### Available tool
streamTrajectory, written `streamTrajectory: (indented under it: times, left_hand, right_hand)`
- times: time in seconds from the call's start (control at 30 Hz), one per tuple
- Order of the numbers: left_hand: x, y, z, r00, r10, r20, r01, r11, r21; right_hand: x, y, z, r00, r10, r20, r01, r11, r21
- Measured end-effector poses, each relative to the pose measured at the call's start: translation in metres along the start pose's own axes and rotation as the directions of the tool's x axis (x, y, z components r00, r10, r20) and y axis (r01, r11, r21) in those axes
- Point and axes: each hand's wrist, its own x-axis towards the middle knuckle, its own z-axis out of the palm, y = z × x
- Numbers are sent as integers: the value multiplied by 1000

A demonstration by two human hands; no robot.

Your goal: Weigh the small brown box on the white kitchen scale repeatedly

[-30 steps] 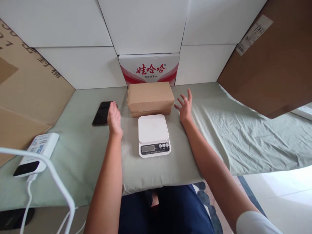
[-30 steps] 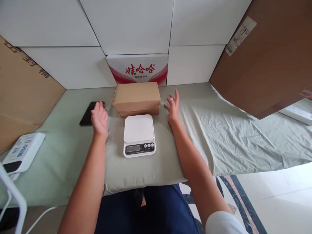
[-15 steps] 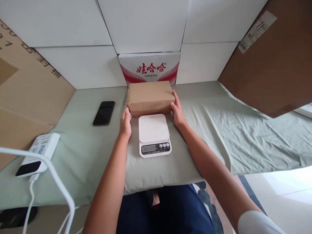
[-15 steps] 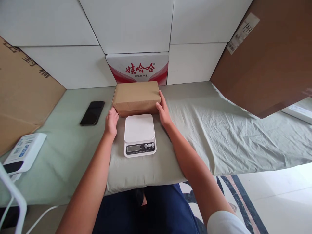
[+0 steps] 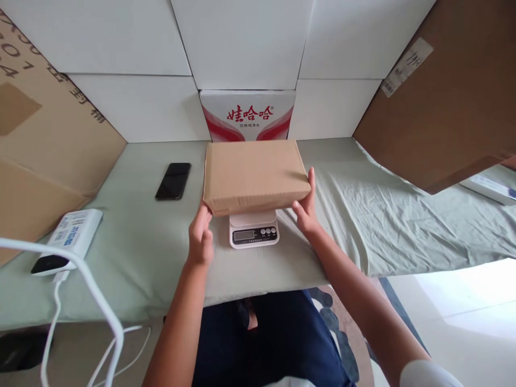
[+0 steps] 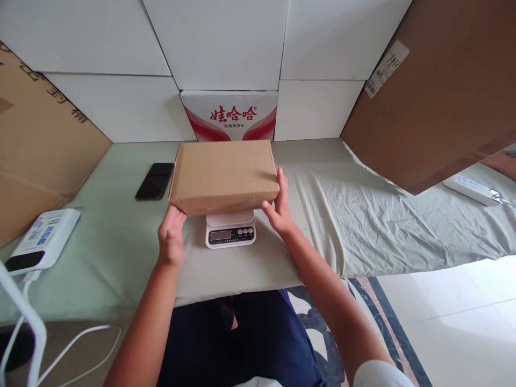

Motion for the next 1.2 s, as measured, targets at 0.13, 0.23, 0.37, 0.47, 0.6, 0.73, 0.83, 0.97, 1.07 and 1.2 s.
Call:
streamTrajectory:
  times: [0.13, 0.23, 0.37, 0.47, 0.6, 0.73, 0.83, 0.97, 1.07, 1.2]
  left_hand:
    - [-32, 5, -4, 999, -41, -33, 40, 999, -22]
    - [-28, 7, -3, 996, -60, -64, 59, 998, -16]
    - [-19, 6, -2, 992, -109, -66, 110, 994, 9]
    - [-19, 4, -3, 993, -104, -61, 104, 995, 6]
    - [-19, 2, -2, 993, -93, -68, 93, 996, 5]
    - [-17, 4, -2, 994, -98, -46, 99, 995, 11]
    - [-17, 6, -6, 993, -30, -117, 31, 1000, 4]
    - [-15, 7, -17, 961, 25, -275, -22, 1000, 14]
    - [-15, 4, -18, 968, -20, -250, 6, 998, -55]
    - [-21, 0, -11, 980, -133, -150, 116, 987, -114]
  right_hand:
    - [-33, 0, 0, 999, 2, 47, -1, 1000, -19]
    - [-35, 0, 7, 998, 8, 60, -8, 1000, 6]
    - [-29, -1, 13, 998, 11, 63, -12, 1000, 4]
    - [-26, -1, 13, 998, -7, 61, 6, 1000, 9]
    - [-25, 0, 14, 998, 11, 58, -11, 1000, -6]
    - [-23, -1, 15, 998, 41, 54, -43, 999, 27]
    - [-21, -5, 9, 1000, 26, 14, -27, 996, 83]
    - [-14, -14, -5, 986, 51, -161, -34, 994, 106]
    - [-13, -15, -7, 986, 102, -131, -86, 989, 123]
    - [-22, -13, 2, 995, 87, 53, -93, 989, 117]
